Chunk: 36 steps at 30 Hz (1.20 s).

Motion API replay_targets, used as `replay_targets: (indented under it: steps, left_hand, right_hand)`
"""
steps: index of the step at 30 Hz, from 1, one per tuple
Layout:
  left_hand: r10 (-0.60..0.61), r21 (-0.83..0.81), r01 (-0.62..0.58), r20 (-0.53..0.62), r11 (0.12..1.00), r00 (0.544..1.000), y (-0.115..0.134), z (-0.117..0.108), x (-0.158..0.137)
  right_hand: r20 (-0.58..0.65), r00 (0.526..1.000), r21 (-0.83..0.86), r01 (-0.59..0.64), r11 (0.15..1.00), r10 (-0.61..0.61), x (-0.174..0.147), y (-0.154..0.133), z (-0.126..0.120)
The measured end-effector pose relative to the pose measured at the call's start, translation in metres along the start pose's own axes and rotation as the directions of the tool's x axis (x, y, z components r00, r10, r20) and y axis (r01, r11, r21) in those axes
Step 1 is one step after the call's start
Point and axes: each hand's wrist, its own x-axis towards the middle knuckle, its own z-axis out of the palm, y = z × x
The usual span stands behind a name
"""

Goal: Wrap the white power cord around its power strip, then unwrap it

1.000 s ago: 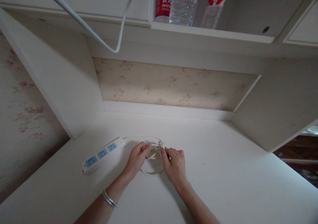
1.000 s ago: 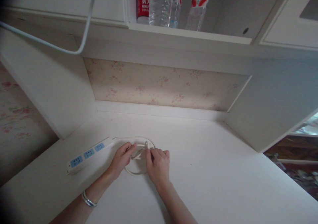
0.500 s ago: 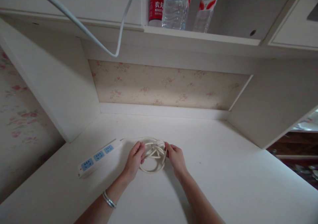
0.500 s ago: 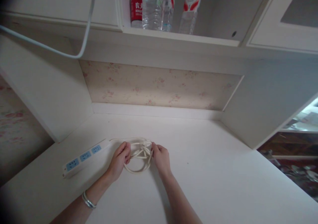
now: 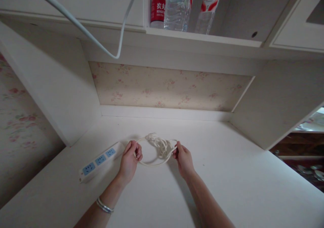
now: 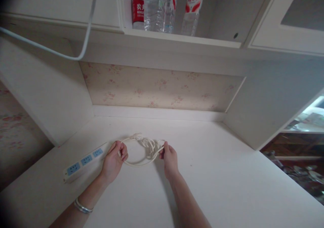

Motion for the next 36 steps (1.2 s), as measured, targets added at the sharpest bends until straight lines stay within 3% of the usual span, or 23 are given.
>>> replay_targets:
  steps: [4, 10, 14, 19, 26, 31, 34, 36]
  left_hand:
    - [0.014, 0.05, -0.016, 0.041, 0.999, 0.999, 0.001, -0.002, 0.0]
    - [-0.066, 0.245, 0.026, 0.154, 0.969, 0.986, -0.006, -0.007, -0.001]
    - [-0.072, 0.426, -0.016, 0.189, 0.905, 0.979, -0.006, -0.006, -0.004]
    - [-0.086, 0.642, -0.072, 0.211, 0.763, 0.974, -0.005, -0.005, -0.007]
    - [-0.087, 0.755, -0.145, 0.259, 0.639, 0.962, -0.011, -0.008, -0.004]
    - [0.036, 0.751, -0.17, 0.191, 0.637, 0.981, -0.015, -0.01, 0.0]
    - [0.029, 0.743, -0.069, 0.067, 0.666, 0.997, -0.024, -0.018, 0.007]
    - [-0.026, 0.769, 0.012, 0.005, 0.64, 1.0, -0.032, -0.026, 0.011]
  right_hand:
    - [0.025, 1.0, 0.141, 0.012, 0.99, -0.015, 0.001, -0.004, -0.003]
    - [0.085, 0.996, 0.214, -0.004, 0.977, -0.014, -0.002, -0.009, 0.001]
    - [0.153, 0.987, 0.18, 0.012, 0.984, -0.04, -0.007, -0.011, 0.005]
    - [0.191, 0.98, 0.123, 0.041, 0.992, -0.064, -0.012, -0.012, 0.01]
    - [0.269, 0.955, -0.055, 0.141, 0.988, -0.121, -0.022, -0.014, 0.015]
    - [0.292, 0.946, -0.121, 0.18, 0.976, -0.138, -0.026, -0.015, 0.018]
    - [0.284, 0.951, -0.127, 0.166, 0.978, -0.125, -0.027, -0.015, 0.018]
    - [0.279, 0.953, -0.125, 0.162, 0.979, -0.122, -0.026, -0.013, 0.018]
